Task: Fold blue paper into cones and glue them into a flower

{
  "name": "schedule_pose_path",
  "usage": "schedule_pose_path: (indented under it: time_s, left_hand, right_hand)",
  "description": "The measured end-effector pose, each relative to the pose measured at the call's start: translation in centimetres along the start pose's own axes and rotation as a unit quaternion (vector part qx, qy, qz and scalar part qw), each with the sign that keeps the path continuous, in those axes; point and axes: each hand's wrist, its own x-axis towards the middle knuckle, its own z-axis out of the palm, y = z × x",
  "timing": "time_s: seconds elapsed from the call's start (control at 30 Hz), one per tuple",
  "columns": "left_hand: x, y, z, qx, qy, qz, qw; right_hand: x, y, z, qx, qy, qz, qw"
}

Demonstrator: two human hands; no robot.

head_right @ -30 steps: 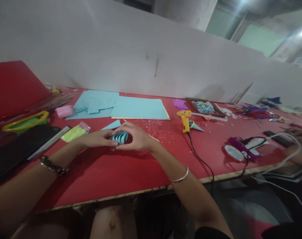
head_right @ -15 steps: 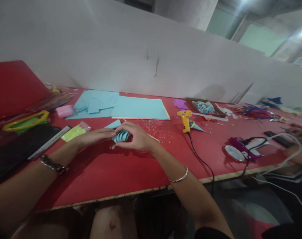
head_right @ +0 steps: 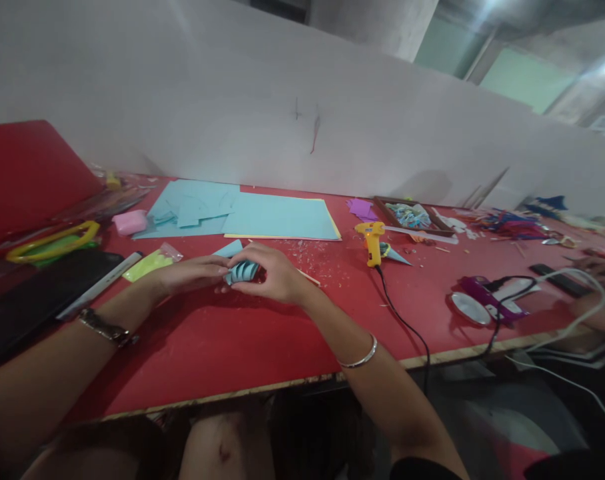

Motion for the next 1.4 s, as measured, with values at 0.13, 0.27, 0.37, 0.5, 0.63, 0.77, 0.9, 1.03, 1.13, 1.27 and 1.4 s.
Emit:
schedule_pose_path:
  time_s: [0.13,0.27,0.37,0.5,0.63,0.77,0.9,1.03,1.13,1.27,1.4]
  left_hand:
    - [0.2,-0.3,-0.2,-0.025,0.023,-0.003,0.999]
    - [0.4,-0.3,-0.1,-0.034,0.038,-0.005,0.999]
    - [0.6,-0.5,-0.2,-0.060,0.026,0.001,0.998]
    - [0.8,-1.1,-0.4,-0.105,-0.008,0.011,0.994]
    - [1.0,-1.6,-0.6,-0.107,0.037,0.020,0.993]
    - [1.0,-1.5,-0.5,-0.086,0.067,0.008,0.994]
    - [1.0,-1.4,-0.4,-0.074,0.079,0.016,0.994]
    - [1.1,-1.6,-0.5,-0.067,0.092,0.026,0.993]
    - [1.1,-1.7,-0.7,-0.070,0.105,0.027,0.992]
    - [1.2,-1.7,-0.8,-0.086,0.118,0.029,0.989]
    - [1.3,-1.7,-0.7,-0.066,0.138,0.039,0.987]
  right_hand:
    - [0.0,0.0,0.1,-0.014,0.010,0.008,1.000]
    - [0.0,0.2,0.2,-0.027,0.022,0.010,0.999]
    - [0.0,0.4,0.2,-0.034,0.034,0.008,0.999]
    - [0.0,0.5,0.2,-0.042,0.054,-0.002,0.998]
    - [0.0,0.6,0.2,-0.055,0.046,0.011,0.997]
    - [0.0,0.8,0.3,-0.054,0.042,0.004,0.998]
    - [0.0,0.7,0.2,-0.062,0.057,0.011,0.996]
    - [0.0,0.5,0.2,-0.064,0.064,0.024,0.996]
    - [0.0,0.5,0.2,-0.053,0.072,0.024,0.996]
    - [0.0,0.6,0.2,-0.048,0.082,0.022,0.995]
    - [0.0,0.5,0.2,-0.045,0.084,0.030,0.995]
